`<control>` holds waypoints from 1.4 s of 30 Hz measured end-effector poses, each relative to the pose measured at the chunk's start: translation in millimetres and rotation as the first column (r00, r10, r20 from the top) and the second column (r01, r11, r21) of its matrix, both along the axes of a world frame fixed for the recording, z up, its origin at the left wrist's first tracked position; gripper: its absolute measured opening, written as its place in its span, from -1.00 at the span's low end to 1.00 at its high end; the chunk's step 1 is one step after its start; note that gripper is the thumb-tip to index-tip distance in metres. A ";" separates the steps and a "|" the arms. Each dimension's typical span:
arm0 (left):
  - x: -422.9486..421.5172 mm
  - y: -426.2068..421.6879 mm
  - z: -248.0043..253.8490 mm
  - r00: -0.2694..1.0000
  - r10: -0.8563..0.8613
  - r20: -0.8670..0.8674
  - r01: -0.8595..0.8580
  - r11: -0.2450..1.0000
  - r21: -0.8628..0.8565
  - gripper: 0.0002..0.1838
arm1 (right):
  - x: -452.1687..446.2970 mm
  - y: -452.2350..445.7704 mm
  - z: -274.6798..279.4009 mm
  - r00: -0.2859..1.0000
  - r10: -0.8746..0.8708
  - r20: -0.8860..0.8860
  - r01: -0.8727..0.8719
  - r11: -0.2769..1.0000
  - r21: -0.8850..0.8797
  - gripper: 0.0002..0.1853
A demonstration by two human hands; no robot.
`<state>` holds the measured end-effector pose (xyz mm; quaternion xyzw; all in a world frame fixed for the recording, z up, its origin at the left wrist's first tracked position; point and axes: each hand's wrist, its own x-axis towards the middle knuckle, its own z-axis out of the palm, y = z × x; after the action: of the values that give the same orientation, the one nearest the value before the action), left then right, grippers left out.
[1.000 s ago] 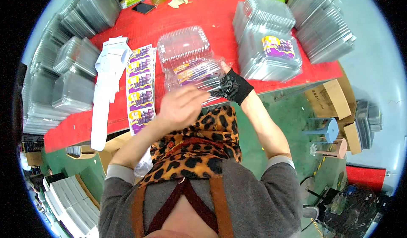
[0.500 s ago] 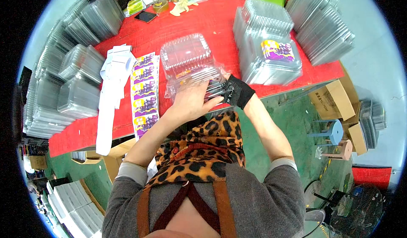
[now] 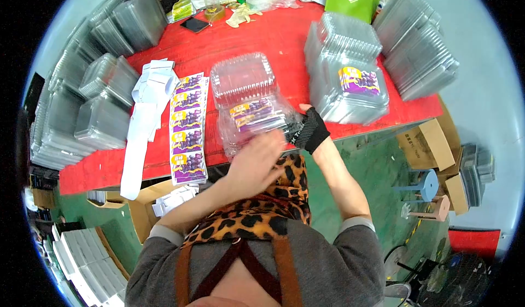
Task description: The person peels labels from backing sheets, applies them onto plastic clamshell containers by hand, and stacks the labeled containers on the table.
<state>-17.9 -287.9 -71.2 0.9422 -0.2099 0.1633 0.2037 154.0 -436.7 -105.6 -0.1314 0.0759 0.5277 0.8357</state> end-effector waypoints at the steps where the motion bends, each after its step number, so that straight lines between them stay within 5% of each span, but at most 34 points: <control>1: -11.2 2.3 -8.1 0.984 -0.178 0.020 0.178 0.983 -0.038 -0.39 | -0.7 -0.9 2.6 1.000 0.026 -0.008 -0.026 0.998 -0.060 -0.37; 4: -40.8 16.7 -39.9 0.941 -0.320 0.114 0.329 0.941 -0.075 -0.65 | 3.7 7.2 -16.0 0.991 0.084 0.106 -0.073 0.992 -0.099 -0.36; 8: -74.0 42.0 -54.5 0.991 -0.115 0.071 0.127 0.973 -0.191 -0.71 | 2.6 3.0 -23.5 0.799 0.169 0.577 -0.011 0.964 -0.266 -0.21; 12: -92.3 55.0 -51.8 0.997 0.063 0.051 -0.044 0.948 -0.316 -0.70 | -8.2 6.1 -20.9 0.727 0.096 0.680 0.148 0.945 -0.292 -0.06; 19: -116.8 72.3 -54.3 0.918 0.380 0.113 -0.339 0.899 -0.277 -0.74 | -14.1 3.1 -26.2 0.724 0.042 0.688 0.192 0.946 -0.260 -0.05; 22: -118.4 73.6 -55.6 0.904 0.412 0.116 -0.366 0.885 -0.288 -0.74 | -20.2 8.1 -12.0 0.707 0.046 0.706 0.162 0.961 -0.225 -0.09; 24: -118.8 72.2 -53.5 0.912 0.396 0.102 -0.358 0.894 -0.269 -0.76 | -10.5 14.5 -12.1 0.517 0.069 0.853 0.167 0.969 -0.180 -0.09; 31: -122.2 58.3 -55.2 0.897 0.423 0.127 -0.369 0.876 -0.312 -0.76 | -25.3 -8.7 -19.4 0.667 -0.041 0.744 0.232 0.960 -0.155 -0.07; 34: -129.2 62.1 -58.8 0.877 0.471 0.096 -0.417 0.845 -0.334 -0.78 | -17.1 -18.6 -5.1 0.577 -0.081 0.813 0.278 0.955 -0.102 -0.11; 39: -149.3 67.9 -74.8 0.792 0.594 -0.142 -0.570 0.634 -0.522 -0.82 | -6.9 -39.2 73.7 0.399 -0.352 0.847 0.581 0.811 0.063 -0.03; 41: -155.8 68.7 -81.9 0.732 0.638 -0.239 -0.645 0.534 -0.547 -0.85 | 29.0 -82.6 72.3 0.421 -0.259 0.869 0.676 0.729 -0.109 -0.01; 42: -159.5 69.4 -86.8 0.710 0.641 -0.292 -0.667 0.477 -0.573 -0.86 | 26.7 -81.3 98.3 0.368 -0.332 0.869 0.628 0.778 0.031 -0.07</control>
<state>-177.5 -218.6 -158.0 0.8229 0.2378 0.2720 0.4385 180.7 -517.9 -7.4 -0.4661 -0.2178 0.1073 0.8507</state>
